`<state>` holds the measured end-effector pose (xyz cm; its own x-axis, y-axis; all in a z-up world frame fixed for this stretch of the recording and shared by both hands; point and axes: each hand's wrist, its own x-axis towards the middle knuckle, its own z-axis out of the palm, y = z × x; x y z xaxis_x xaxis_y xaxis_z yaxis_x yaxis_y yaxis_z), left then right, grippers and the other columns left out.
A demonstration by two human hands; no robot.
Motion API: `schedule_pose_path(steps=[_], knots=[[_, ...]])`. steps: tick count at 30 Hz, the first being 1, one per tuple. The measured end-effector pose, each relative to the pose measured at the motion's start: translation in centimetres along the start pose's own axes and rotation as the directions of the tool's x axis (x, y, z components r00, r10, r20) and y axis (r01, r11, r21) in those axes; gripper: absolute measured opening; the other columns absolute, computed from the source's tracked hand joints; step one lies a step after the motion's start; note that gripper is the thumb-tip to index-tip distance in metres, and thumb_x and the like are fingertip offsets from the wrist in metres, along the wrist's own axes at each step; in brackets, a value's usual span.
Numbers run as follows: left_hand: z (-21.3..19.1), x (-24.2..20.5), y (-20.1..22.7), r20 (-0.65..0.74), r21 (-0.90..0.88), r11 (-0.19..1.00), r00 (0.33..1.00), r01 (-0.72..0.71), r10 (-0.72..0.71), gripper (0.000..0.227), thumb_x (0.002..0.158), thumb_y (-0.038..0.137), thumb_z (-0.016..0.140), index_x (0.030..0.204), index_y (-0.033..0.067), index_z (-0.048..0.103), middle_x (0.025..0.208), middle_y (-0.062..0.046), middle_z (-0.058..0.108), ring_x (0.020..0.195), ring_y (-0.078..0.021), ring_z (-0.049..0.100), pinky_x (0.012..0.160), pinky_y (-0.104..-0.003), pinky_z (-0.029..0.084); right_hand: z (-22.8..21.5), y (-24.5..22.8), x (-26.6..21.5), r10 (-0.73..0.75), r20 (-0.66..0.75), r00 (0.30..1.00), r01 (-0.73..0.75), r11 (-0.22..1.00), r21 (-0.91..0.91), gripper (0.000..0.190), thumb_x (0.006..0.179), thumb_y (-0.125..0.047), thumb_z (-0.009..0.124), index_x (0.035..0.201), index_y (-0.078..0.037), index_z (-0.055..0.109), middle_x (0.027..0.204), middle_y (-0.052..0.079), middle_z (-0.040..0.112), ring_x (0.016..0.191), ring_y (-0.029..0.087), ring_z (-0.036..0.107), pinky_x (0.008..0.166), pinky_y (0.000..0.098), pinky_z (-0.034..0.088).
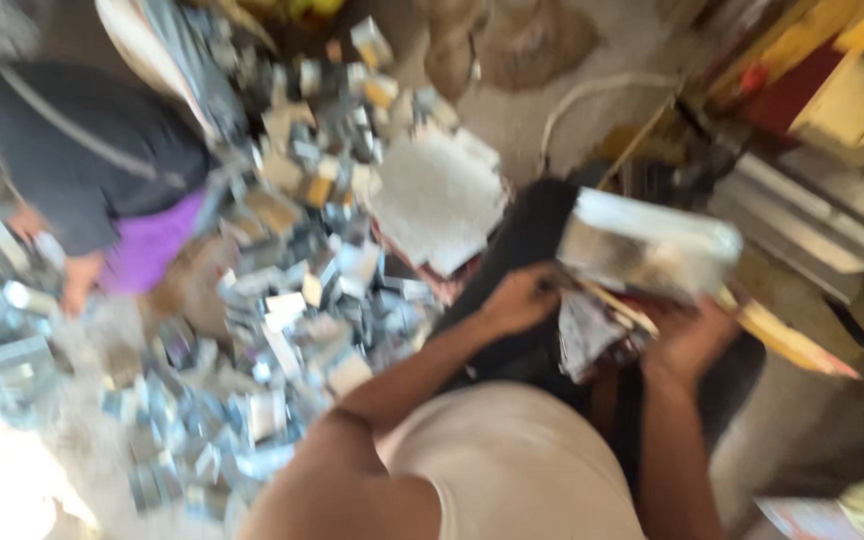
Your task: The person sits on the floor and repeatedly places rectangular metal sheets into a yellow Foreman press machine. They align the sheets, operate the press to cut or shape them, and then remove the processed pieces, placing them into a pile on the floor.
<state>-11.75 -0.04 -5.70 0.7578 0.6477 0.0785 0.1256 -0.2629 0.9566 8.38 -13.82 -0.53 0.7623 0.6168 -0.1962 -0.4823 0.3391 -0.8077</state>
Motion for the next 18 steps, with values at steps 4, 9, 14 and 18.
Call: schedule_pose_path(steps=[4,9,14,18], knots=[[1.6,-1.2,-4.9,-0.005,-0.027,0.977,0.977,0.211,-0.211,0.027,0.094,0.016,0.070,0.120,0.0093,0.067,0.109,-0.010,0.074,0.094,-0.0207,0.073,0.084,-0.033,0.059,9.1,2.8,-3.6,0.116,0.395,0.911,-0.085,0.992,-0.094,0.071,0.094,-0.014,0.055,0.153,-0.021,0.015,0.135,0.017,0.058,0.103,0.034,0.071,0.071,0.0477,0.065],[-0.7,-0.2,-5.9,-0.106,-0.060,0.974,0.968,0.221,-0.226,0.033,0.094,0.013,0.062,0.127,0.0099,0.062,0.115,-0.011,0.069,0.107,-0.0239,0.069,0.095,-0.035,0.057,13.8,3.6,-4.4,0.459,0.748,0.479,-0.137,0.881,-0.452,0.041,0.103,-0.008,0.056,0.143,0.003,0.051,0.131,0.020,0.068,0.112,0.027,0.069,0.095,0.0386,0.058],[-8.3,2.8,-5.6,-0.526,0.430,0.873,0.850,0.230,0.035,0.042,0.093,0.012,0.067,0.133,0.0065,0.056,0.131,-0.018,0.062,0.122,-0.0379,0.056,0.105,-0.048,0.045,10.9,3.0,-2.8,0.437,0.600,0.671,-0.139,0.868,-0.477,0.034,0.098,-0.008,0.059,0.130,0.003,0.058,0.117,0.019,0.074,0.100,0.024,0.073,0.087,0.0370,0.060],[-12.4,1.0,-9.4,-0.690,0.514,0.697,0.723,0.500,-0.010,0.067,0.088,0.020,0.073,0.143,-0.0019,0.042,0.142,-0.025,0.050,0.131,-0.0445,0.047,0.108,-0.053,0.038,6.0,1.3,-1.8,0.355,0.467,0.810,-0.132,0.886,-0.444,0.032,0.102,-0.010,0.056,0.131,0.003,0.058,0.118,0.018,0.073,0.101,0.023,0.070,0.090,0.0358,0.057]])
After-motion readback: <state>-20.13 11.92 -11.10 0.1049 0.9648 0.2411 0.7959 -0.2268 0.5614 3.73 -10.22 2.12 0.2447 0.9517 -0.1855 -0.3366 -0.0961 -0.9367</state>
